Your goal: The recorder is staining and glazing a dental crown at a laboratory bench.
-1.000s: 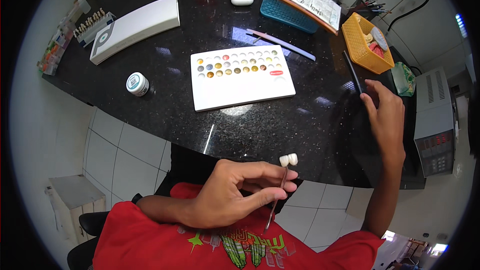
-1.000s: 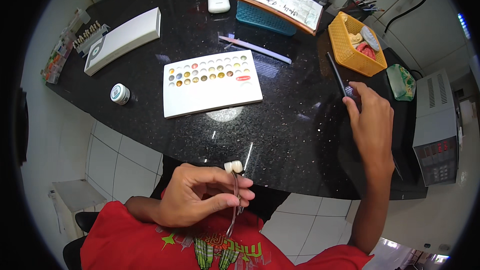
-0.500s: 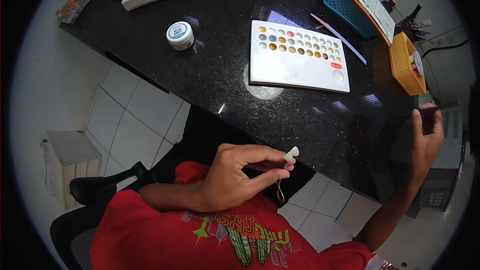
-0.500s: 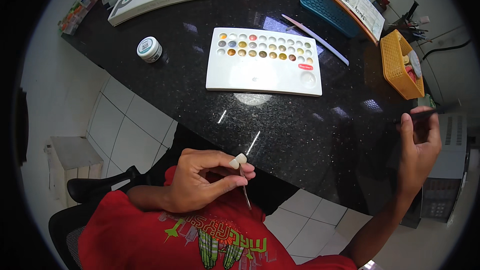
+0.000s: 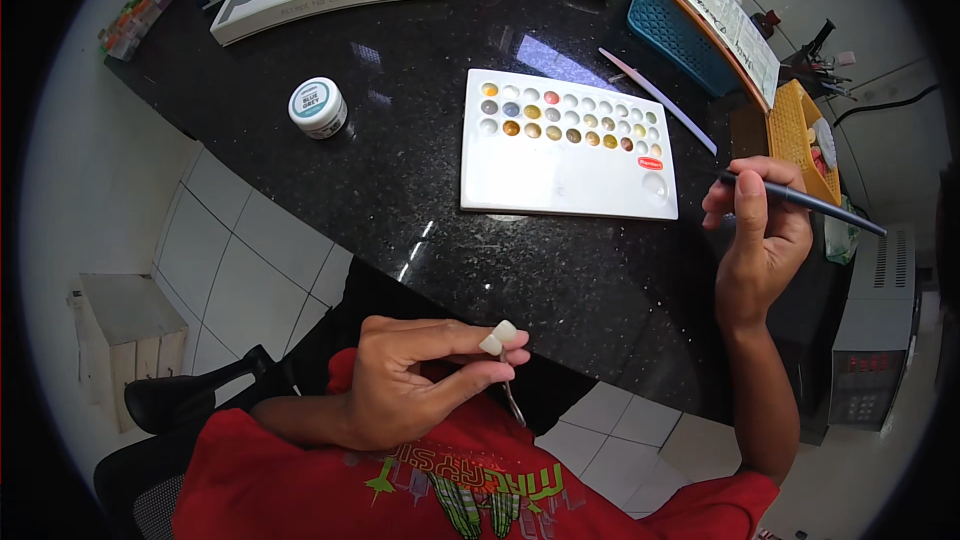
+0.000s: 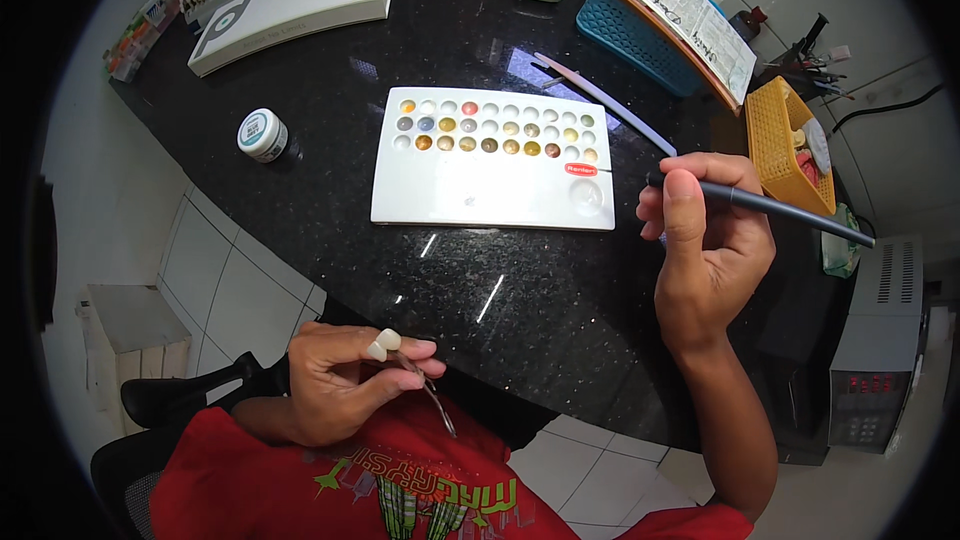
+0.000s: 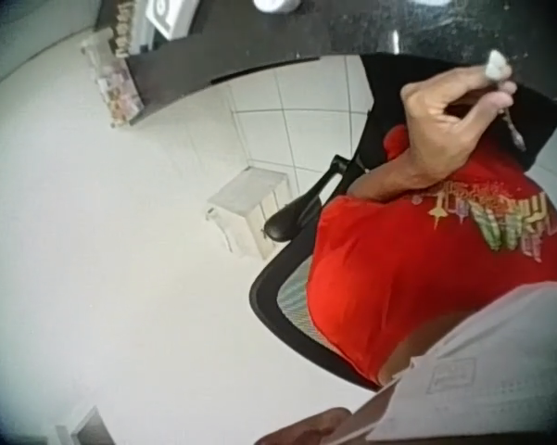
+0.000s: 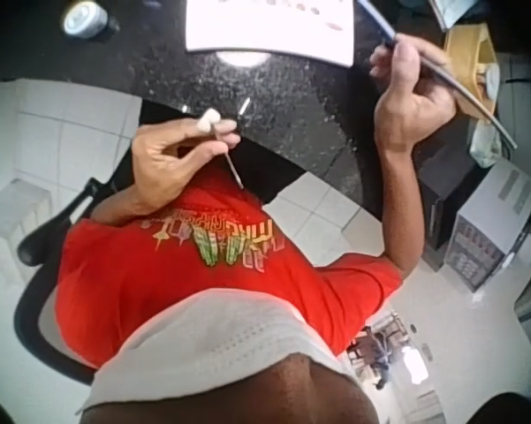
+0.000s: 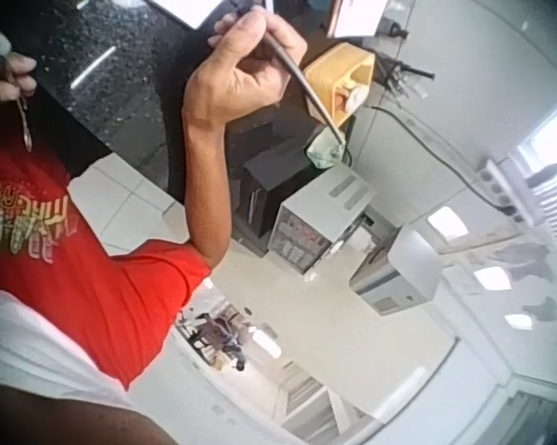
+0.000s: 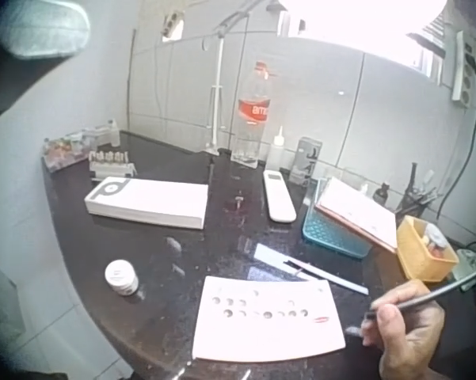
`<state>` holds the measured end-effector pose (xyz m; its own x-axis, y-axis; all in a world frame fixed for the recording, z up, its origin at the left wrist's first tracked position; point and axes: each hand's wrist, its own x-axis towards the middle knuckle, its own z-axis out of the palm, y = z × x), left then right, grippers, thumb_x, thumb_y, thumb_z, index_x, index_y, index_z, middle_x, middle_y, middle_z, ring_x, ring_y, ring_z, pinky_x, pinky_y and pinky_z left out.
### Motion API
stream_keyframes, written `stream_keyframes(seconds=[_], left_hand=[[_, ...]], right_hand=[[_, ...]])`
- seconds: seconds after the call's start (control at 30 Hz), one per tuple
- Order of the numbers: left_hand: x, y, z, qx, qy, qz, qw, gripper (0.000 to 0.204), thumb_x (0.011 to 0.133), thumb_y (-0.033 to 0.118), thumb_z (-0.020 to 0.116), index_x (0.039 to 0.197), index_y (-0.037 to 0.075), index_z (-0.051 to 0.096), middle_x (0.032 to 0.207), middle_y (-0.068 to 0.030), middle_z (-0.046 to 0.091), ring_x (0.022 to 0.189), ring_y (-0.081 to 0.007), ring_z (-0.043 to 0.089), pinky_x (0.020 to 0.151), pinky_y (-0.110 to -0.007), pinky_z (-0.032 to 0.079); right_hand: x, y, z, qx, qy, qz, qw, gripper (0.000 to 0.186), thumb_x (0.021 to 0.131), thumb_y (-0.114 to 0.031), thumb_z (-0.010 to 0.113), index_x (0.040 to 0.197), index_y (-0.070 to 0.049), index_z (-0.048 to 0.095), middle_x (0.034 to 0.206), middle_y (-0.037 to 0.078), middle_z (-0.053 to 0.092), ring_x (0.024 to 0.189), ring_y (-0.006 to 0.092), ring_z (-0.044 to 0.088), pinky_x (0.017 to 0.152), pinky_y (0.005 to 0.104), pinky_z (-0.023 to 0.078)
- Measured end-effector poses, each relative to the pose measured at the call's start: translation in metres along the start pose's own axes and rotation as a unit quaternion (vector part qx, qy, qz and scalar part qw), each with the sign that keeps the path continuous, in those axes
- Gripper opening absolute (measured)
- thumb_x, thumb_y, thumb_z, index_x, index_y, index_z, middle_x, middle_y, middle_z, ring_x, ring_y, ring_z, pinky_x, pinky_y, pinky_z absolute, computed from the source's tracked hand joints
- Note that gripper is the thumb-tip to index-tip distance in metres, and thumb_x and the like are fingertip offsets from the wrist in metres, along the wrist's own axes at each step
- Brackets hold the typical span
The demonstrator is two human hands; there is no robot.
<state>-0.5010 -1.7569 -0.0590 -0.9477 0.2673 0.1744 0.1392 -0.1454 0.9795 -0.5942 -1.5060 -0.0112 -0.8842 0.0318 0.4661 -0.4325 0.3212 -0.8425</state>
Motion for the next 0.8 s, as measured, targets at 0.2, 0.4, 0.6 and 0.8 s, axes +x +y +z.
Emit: stream_keyframes(seconds=[0.2, 0.4, 0.6, 0.8], left_hand=[[0.0003, -0.0006, -0.0002, 0.013, 0.010, -0.026, 1.000, 0.016, 0.074, -0.009, 0.066, 0.090, -0.010, 0.064, 0.084, -0.0229, 0.066, 0.077, -0.0287, 0.068, 0.066, -0.032, 0.059], [0.0007, -0.0022, -0.0015, 0.008, 0.006, -0.018, 1.000, 0.015, 0.076, -0.006, 0.064, 0.091, -0.010, 0.064, 0.083, -0.0229, 0.066, 0.075, -0.0282, 0.068, 0.064, -0.031, 0.059], [-0.0004, 0.0018, -0.0036, 0.015, -0.009, -0.033, 0.999, 0.019, 0.076, -0.006, 0.065, 0.094, -0.009, 0.064, 0.088, -0.0220, 0.066, 0.078, -0.0275, 0.068, 0.068, -0.032, 0.058], [-0.0001, 0.0013, -0.0025, 0.013, -0.004, -0.028, 1.000, 0.018, 0.076, -0.006, 0.066, 0.093, -0.009, 0.064, 0.088, -0.0216, 0.067, 0.078, -0.0275, 0.068, 0.068, -0.032, 0.059]], right_hand=[[0.0026, -0.0033, 0.0007, -0.070, -0.029, 0.020, 0.997, 0.011, 0.087, -0.009, 0.058, 0.081, 0.001, 0.055, 0.068, 0.003, 0.055, 0.059, 0.0061, 0.054, 0.054, 0.0177, 0.042], [0.0048, -0.0015, 0.0017, -0.066, -0.057, 0.005, 0.996, 0.010, 0.084, -0.006, 0.058, 0.077, 0.001, 0.055, 0.065, 0.003, 0.054, 0.057, 0.0060, 0.053, 0.053, 0.0184, 0.040], [0.0046, -0.0001, 0.0014, -0.090, -0.062, 0.000, 0.994, 0.010, 0.084, -0.005, 0.058, 0.077, 0.001, 0.056, 0.064, 0.002, 0.054, 0.057, 0.0053, 0.051, 0.053, 0.0182, 0.040], [0.0038, -0.0008, 0.0019, -0.090, -0.059, 0.004, 0.994, 0.010, 0.084, -0.006, 0.057, 0.078, 0.001, 0.056, 0.065, 0.002, 0.055, 0.058, 0.0057, 0.052, 0.053, 0.0180, 0.040]])
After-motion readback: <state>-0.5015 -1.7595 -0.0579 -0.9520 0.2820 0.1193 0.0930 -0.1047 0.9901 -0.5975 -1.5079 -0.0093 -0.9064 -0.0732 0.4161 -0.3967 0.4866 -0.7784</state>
